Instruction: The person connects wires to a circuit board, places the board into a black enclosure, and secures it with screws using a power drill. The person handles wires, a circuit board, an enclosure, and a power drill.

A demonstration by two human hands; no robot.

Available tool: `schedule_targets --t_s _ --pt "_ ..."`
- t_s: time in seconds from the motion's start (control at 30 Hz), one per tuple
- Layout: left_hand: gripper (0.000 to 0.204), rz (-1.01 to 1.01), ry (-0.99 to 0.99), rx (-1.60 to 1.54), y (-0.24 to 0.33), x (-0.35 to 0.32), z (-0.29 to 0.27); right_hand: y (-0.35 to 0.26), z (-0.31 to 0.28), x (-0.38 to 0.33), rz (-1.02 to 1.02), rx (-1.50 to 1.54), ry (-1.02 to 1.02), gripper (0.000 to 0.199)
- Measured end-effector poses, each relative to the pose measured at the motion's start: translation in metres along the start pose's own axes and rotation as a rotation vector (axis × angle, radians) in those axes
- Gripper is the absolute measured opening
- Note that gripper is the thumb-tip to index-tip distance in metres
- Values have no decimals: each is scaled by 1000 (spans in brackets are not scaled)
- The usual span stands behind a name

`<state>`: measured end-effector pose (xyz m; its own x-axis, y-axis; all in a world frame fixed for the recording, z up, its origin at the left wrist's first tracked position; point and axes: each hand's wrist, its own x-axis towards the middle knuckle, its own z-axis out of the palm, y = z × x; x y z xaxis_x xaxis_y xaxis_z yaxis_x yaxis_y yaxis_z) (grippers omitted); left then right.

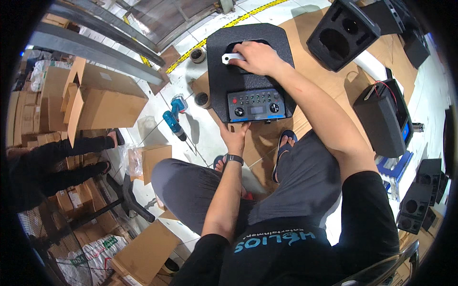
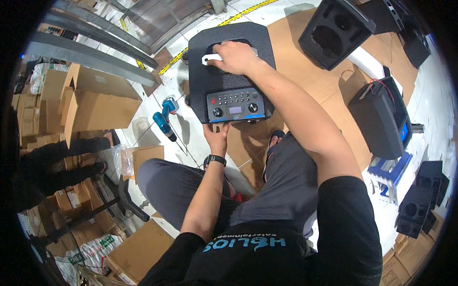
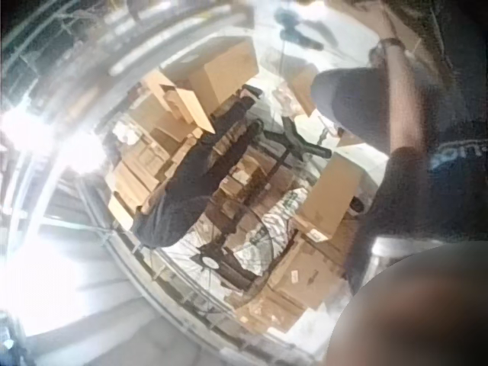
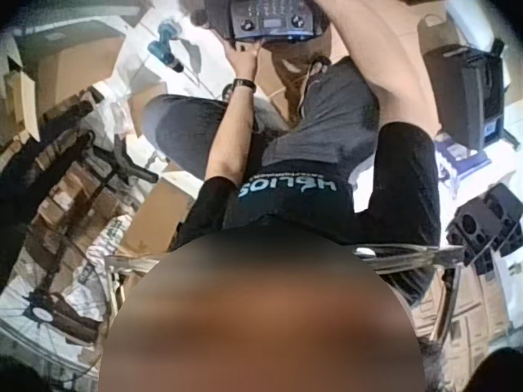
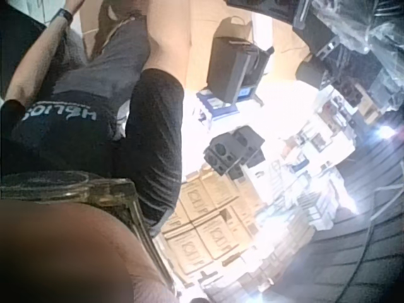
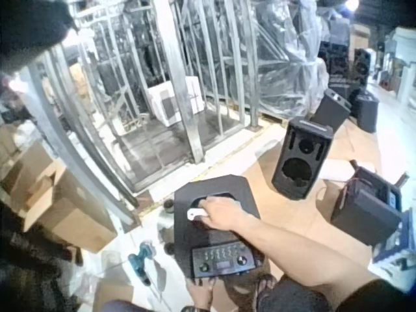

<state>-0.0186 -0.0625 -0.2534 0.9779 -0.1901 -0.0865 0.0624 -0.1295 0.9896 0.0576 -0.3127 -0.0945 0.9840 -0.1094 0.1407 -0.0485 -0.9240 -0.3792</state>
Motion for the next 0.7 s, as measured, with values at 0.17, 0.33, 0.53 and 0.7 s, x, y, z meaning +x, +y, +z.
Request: schedule_targets --t_s 0.17,0.33,0.53,0.7 --pt "103 216 -38 150 -15 -22 -26 -22 16 -1 15 85 -42 75" --pt "99 443 -137 513 7 -42 -65 -59 12 -41 -17 134 -134 76" --pt "64 327 -227 547 62 -87 -116 -112 -3 -77 -20 215 -33 68" --pt "83 675 -154 719 111 -105 -134 -110 -15 -80 27 437 -97 69"
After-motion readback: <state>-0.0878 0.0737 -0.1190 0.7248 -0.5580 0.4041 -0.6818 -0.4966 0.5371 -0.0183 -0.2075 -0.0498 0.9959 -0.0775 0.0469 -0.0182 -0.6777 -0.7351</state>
